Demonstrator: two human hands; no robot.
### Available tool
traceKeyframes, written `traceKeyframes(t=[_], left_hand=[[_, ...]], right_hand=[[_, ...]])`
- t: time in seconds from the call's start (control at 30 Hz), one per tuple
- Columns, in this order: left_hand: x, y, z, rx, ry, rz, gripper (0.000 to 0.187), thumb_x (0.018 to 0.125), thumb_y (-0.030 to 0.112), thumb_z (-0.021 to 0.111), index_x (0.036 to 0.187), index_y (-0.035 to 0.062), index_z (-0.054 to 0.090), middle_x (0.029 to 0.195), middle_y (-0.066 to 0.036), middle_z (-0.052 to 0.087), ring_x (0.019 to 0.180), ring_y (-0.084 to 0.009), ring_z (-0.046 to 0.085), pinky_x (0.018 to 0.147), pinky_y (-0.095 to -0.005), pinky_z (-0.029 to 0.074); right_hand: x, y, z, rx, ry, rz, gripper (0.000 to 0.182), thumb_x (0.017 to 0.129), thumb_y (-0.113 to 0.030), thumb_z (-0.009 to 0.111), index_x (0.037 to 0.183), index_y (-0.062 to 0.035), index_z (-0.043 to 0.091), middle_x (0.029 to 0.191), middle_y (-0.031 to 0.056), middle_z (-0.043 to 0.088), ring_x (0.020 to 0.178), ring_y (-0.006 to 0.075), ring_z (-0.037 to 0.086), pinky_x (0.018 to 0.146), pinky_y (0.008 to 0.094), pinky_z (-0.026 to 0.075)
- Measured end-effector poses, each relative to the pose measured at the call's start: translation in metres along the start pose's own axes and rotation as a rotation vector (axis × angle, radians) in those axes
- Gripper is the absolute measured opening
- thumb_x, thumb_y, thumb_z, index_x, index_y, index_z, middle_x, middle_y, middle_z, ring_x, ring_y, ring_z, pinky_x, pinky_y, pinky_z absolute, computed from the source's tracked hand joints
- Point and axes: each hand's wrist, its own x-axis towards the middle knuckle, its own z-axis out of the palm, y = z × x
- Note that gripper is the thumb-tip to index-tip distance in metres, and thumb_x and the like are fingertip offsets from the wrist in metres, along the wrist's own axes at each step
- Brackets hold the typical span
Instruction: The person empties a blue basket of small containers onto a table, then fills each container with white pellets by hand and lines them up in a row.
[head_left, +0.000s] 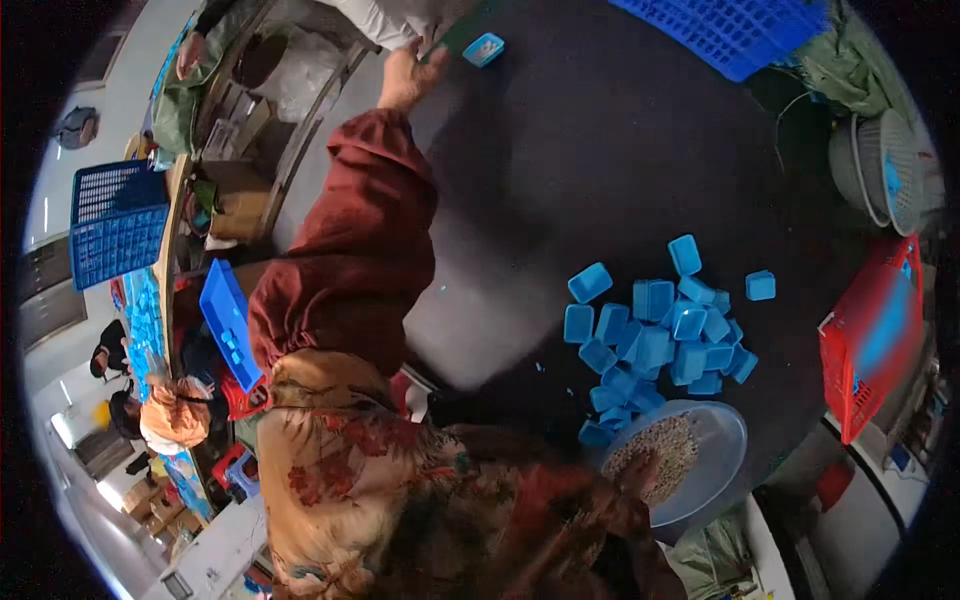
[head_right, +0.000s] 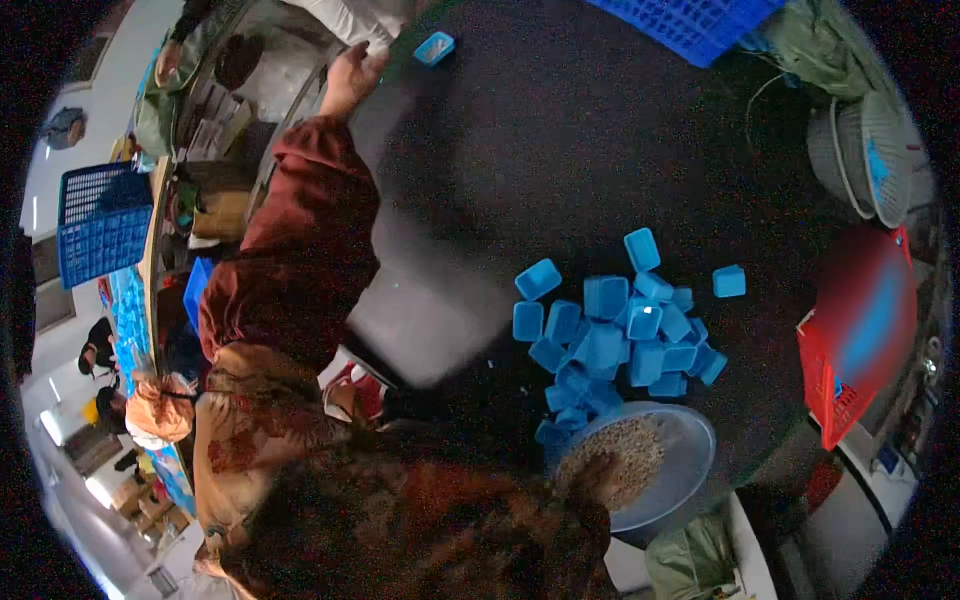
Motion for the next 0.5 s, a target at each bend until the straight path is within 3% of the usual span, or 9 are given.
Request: traceKeyframes(t=[0.03, 0.07, 0.13, 0.17, 0.23, 0.3, 0.37, 0.43, 0.5], left_hand=[[-0.008, 0.007, -0.037, -0.074, -0.073, -0.072, 0.042, 0.075, 0.038, 0.056, 0.095, 0.0008, 0.057, 0.081, -0.019, 0.059, 0.078, -0.0296, 0.058, 0.068, -0.0344, 0.043], [-0.02, 0.019, -0.075, -0.153, -0.138, -0.142, 0.042, 0.077, 0.038, 0.052, 0.092, -0.0001, 0.058, 0.075, -0.018, 0.06, 0.073, -0.0277, 0.059, 0.066, -0.0326, 0.044], [-0.051, 0.02, -0.123, -0.049, -0.143, -0.246, 0.041, 0.08, 0.037, 0.048, 0.089, -0.0004, 0.06, 0.075, -0.016, 0.06, 0.072, -0.0241, 0.059, 0.065, -0.0312, 0.043], [-0.075, 0.021, -0.136, -0.101, -0.128, -0.366, 0.041, 0.079, 0.036, 0.051, 0.092, -0.0022, 0.059, 0.073, -0.016, 0.061, 0.071, -0.024, 0.059, 0.066, -0.031, 0.044], [-0.129, 0.012, -0.151, -0.062, -0.224, -0.385, 0.049, 0.076, 0.04, 0.059, 0.098, -0.0043, 0.056, 0.087, -0.015, 0.06, 0.082, -0.02, 0.056, 0.069, -0.0294, 0.044], [-0.187, 0.019, -0.156, 0.062, -0.357, -0.447, 0.059, 0.07, 0.041, 0.065, 0.105, -0.0038, 0.051, 0.1, -0.016, 0.057, 0.092, -0.0238, 0.054, 0.076, -0.0316, 0.043], [-0.246, 0.025, -0.146, 0.188, -0.376, -0.273, 0.07, 0.063, 0.04, 0.071, 0.114, -0.0017, 0.045, 0.111, -0.018, 0.049, 0.1, -0.0284, 0.049, 0.083, -0.0338, 0.04], [-0.267, 0.05, -0.146, 0.193, -0.483, -0.28, 0.074, 0.055, 0.035, 0.075, 0.114, 0.0007, 0.043, 0.109, -0.018, 0.045, 0.104, -0.0342, 0.041, 0.086, -0.0381, 0.037], [-0.292, 0.031, -0.128, 0.251, -0.42, -0.213, 0.068, 0.057, 0.025, 0.073, 0.113, 0.0018, 0.043, 0.102, -0.018, 0.048, 0.099, -0.0344, 0.043, 0.083, -0.0385, 0.039]], right_hand=[[0.005, -0.016, -0.012, -0.144, -0.159, 0.201, 0.029, 0.087, -0.028, 0.04, 0.098, -0.0057, 0.056, 0.079, 0.0162, 0.058, 0.065, 0.0342, 0.056, 0.054, 0.0435, 0.044], [0.01, -0.03, -0.024, -0.154, -0.184, 0.181, 0.029, 0.087, -0.028, 0.04, 0.098, -0.0057, 0.056, 0.079, 0.0162, 0.058, 0.065, 0.0342, 0.056, 0.054, 0.0435, 0.044], [0.021, -0.053, -0.036, 0.076, 0.038, -0.015, 0.027, 0.086, -0.028, 0.043, 0.094, -0.0053, 0.056, 0.072, 0.0153, 0.058, 0.058, 0.0331, 0.055, 0.048, 0.0432, 0.042], [0.021, -0.059, -0.035, 0.078, 0.027, -0.026, 0.027, 0.086, -0.028, 0.043, 0.094, -0.0053, 0.056, 0.072, 0.0153, 0.058, 0.058, 0.0331, 0.055, 0.048, 0.0432, 0.042], [0.018, -0.063, -0.034, -0.042, 0.32, -0.153, 0.029, 0.087, -0.031, 0.044, 0.096, -0.0062, 0.055, 0.073, 0.0157, 0.058, 0.056, 0.0311, 0.055, 0.046, 0.0421, 0.041], [0.01, -0.051, -0.025, -0.007, 0.27, -0.155, 0.029, 0.087, -0.031, 0.043, 0.099, -0.0064, 0.053, 0.078, 0.0156, 0.056, 0.06, 0.0302, 0.055, 0.048, 0.0416, 0.042], [-0.002, -0.029, -0.019, 0.068, 0.184, -0.142, 0.031, 0.087, -0.031, 0.043, 0.105, -0.0069, 0.05, 0.09, 0.0153, 0.053, 0.066, 0.0284, 0.055, 0.053, 0.0405, 0.043], [-0.005, -0.017, -0.006, 0.143, 0.101, -0.128, 0.034, 0.087, -0.03, 0.042, 0.111, -0.0073, 0.046, 0.101, 0.015, 0.05, 0.073, 0.0266, 0.055, 0.058, 0.0394, 0.045], [-0.012, 0.005, 0.003, 0.222, 0.027, -0.11, 0.038, 0.087, -0.03, 0.041, 0.118, -0.0078, 0.043, 0.112, 0.0148, 0.046, 0.08, 0.0247, 0.054, 0.062, 0.0383, 0.046]])
